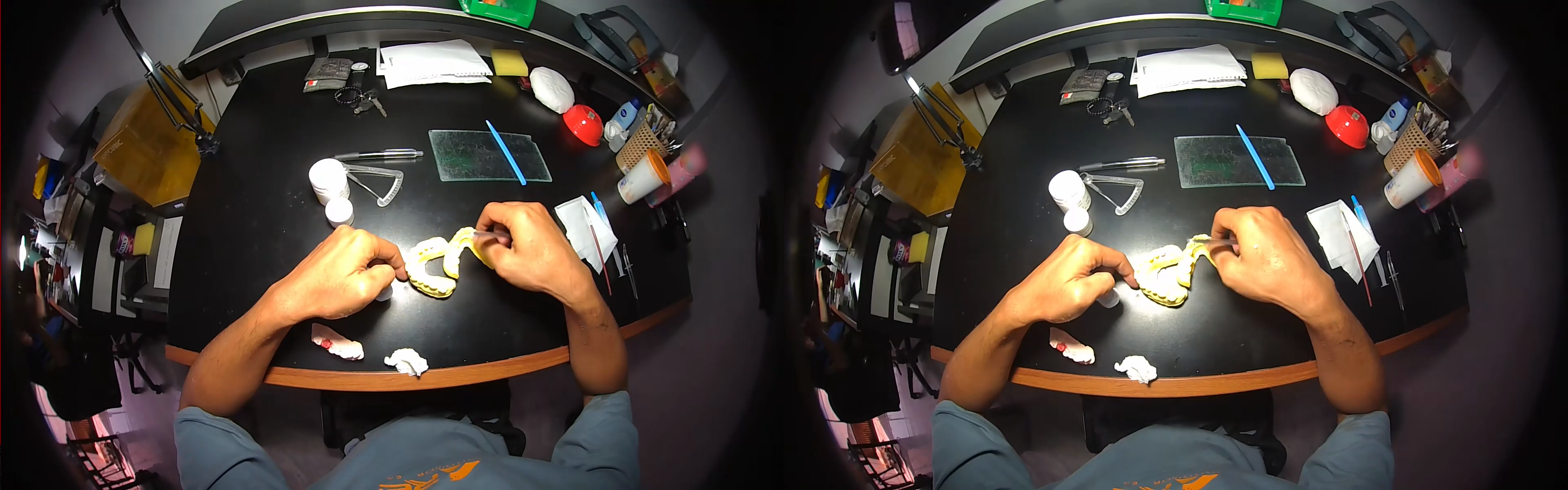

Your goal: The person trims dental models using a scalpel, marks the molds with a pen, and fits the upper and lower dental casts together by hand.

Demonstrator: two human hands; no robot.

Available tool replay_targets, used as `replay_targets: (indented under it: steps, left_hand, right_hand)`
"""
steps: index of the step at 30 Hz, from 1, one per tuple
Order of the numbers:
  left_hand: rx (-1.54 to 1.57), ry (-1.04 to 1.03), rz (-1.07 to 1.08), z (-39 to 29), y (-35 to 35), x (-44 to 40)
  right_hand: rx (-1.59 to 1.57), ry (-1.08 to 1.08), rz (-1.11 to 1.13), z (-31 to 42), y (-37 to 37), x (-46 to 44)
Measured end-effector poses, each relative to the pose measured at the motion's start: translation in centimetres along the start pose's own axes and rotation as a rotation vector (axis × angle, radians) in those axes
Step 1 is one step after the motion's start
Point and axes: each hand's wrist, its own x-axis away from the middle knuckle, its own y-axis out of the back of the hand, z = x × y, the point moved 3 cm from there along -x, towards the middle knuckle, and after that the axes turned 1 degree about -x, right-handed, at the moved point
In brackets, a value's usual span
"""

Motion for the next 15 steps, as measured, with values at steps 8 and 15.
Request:
replay_targets:
  steps: [8, 15]
  left_hand:
    - [-0.072, -0.041, 0.025, -0.5, -0.5, 0.1]
    - [-0.161, -0.055, 0.008, -1.4, -0.6, 0.4]
  right_hand:
    - [0.058, 0.066, -0.073, 0.2, -0.3, 0.3]
    - [-0.028, 0.227, -0.109, 1.1, -1.0, 0.5]
